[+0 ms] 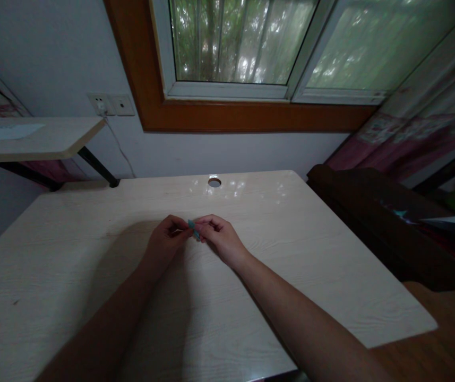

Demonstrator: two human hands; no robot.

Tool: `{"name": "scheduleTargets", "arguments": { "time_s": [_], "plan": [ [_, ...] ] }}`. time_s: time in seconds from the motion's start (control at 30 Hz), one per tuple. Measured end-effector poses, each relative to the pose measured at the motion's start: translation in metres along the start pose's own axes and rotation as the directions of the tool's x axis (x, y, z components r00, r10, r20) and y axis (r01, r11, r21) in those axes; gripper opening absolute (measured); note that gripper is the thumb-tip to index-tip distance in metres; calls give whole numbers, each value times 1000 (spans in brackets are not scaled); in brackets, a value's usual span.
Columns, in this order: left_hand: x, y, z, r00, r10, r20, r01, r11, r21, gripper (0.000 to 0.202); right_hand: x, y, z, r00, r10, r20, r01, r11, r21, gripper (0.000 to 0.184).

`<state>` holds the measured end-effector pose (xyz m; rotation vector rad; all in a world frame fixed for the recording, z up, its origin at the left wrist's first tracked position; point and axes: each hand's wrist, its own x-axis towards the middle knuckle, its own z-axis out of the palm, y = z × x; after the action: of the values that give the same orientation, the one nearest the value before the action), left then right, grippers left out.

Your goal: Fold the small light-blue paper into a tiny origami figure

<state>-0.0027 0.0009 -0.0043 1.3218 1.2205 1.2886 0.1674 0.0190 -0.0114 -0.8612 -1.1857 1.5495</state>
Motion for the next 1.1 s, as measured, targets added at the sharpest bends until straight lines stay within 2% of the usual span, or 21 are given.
{"name": "scheduleTargets", "arguments": {
  "time_s": [0.27, 0.5, 0.83, 1.1],
  "plan": [
    [0, 3, 2, 1000, -6, 3, 6, 999, -44, 28, -1, 1, -1, 1000, 9, -11, -10, 999, -46, 28],
    [3, -4, 0, 999, -40, 5, 40, 995, -87, 29, 3, 5, -3, 999, 31, -13, -31, 999, 18, 26],
    [2, -3, 1, 998, -66, 15, 68, 987, -142, 28, 1, 4, -2, 1000, 24, -14, -24, 999, -25, 22],
    [2, 1, 1, 998, -61, 13, 62, 995, -76, 27, 1, 3, -4, 1000, -6, -11, 5, 995, -100, 20]
  ]
}}
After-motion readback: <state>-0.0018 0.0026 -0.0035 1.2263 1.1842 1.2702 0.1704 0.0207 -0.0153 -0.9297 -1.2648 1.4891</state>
